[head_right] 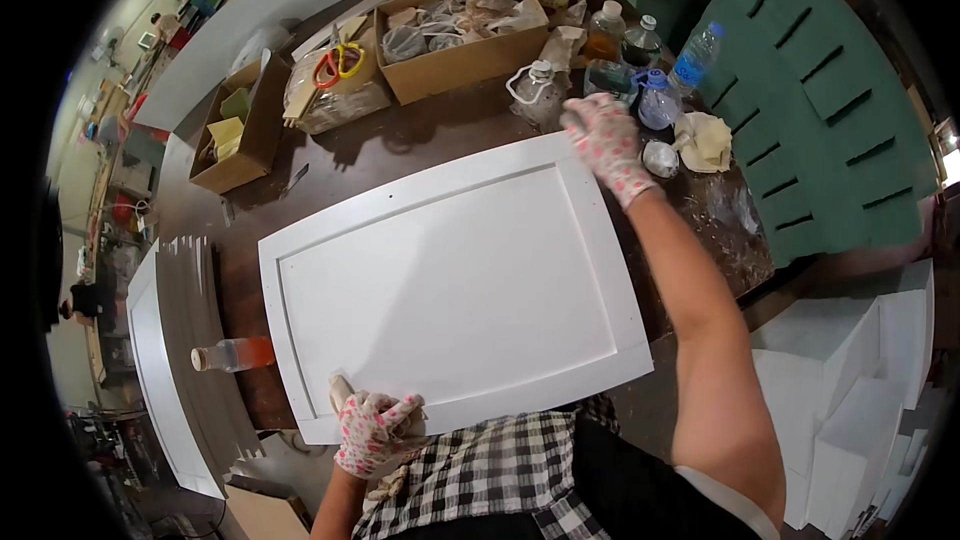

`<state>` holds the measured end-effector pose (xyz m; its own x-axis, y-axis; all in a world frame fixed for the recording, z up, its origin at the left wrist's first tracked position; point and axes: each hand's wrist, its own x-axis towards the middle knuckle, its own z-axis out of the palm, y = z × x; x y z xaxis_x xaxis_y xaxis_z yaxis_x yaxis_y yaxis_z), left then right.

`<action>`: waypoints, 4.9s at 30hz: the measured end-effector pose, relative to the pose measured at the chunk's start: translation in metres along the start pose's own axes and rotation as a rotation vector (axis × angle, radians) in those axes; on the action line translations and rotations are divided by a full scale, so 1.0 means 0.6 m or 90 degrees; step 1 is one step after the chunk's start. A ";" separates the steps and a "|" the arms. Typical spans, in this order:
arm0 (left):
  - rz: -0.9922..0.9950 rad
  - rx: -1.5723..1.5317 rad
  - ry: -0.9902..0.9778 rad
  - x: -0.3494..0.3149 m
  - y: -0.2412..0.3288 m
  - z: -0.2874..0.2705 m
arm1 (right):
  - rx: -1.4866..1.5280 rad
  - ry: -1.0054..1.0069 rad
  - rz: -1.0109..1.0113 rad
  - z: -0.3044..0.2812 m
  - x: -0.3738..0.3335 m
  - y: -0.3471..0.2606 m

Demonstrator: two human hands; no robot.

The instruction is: The person cleans a set of white cabinet doors by hand using a sponge and a cloth, applying liquid from a bottle and wiping the surfaces and edges.

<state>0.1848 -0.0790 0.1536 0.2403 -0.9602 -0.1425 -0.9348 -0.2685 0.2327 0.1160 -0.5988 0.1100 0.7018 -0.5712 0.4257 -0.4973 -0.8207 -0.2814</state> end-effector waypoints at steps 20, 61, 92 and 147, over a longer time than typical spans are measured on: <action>-0.598 0.134 0.374 0.036 -0.252 0.010 | 0.276 -0.103 -0.355 0.080 -0.041 -0.329; -0.529 0.147 0.393 0.021 -0.270 0.021 | -0.133 -0.277 -0.210 -0.111 -0.046 -0.112; -0.528 0.372 0.352 0.037 -0.257 0.011 | -0.062 -0.115 -0.494 -0.097 -0.060 -0.038; -0.514 0.336 0.358 0.040 -0.278 0.022 | 0.157 -0.172 -0.392 -0.078 -0.067 -0.010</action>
<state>0.3430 -0.0566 0.0989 0.7868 -0.4524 0.4197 -0.4123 -0.8914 -0.1881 0.0670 -0.5702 0.1349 0.9355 0.0394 0.3510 0.1372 -0.9563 -0.2584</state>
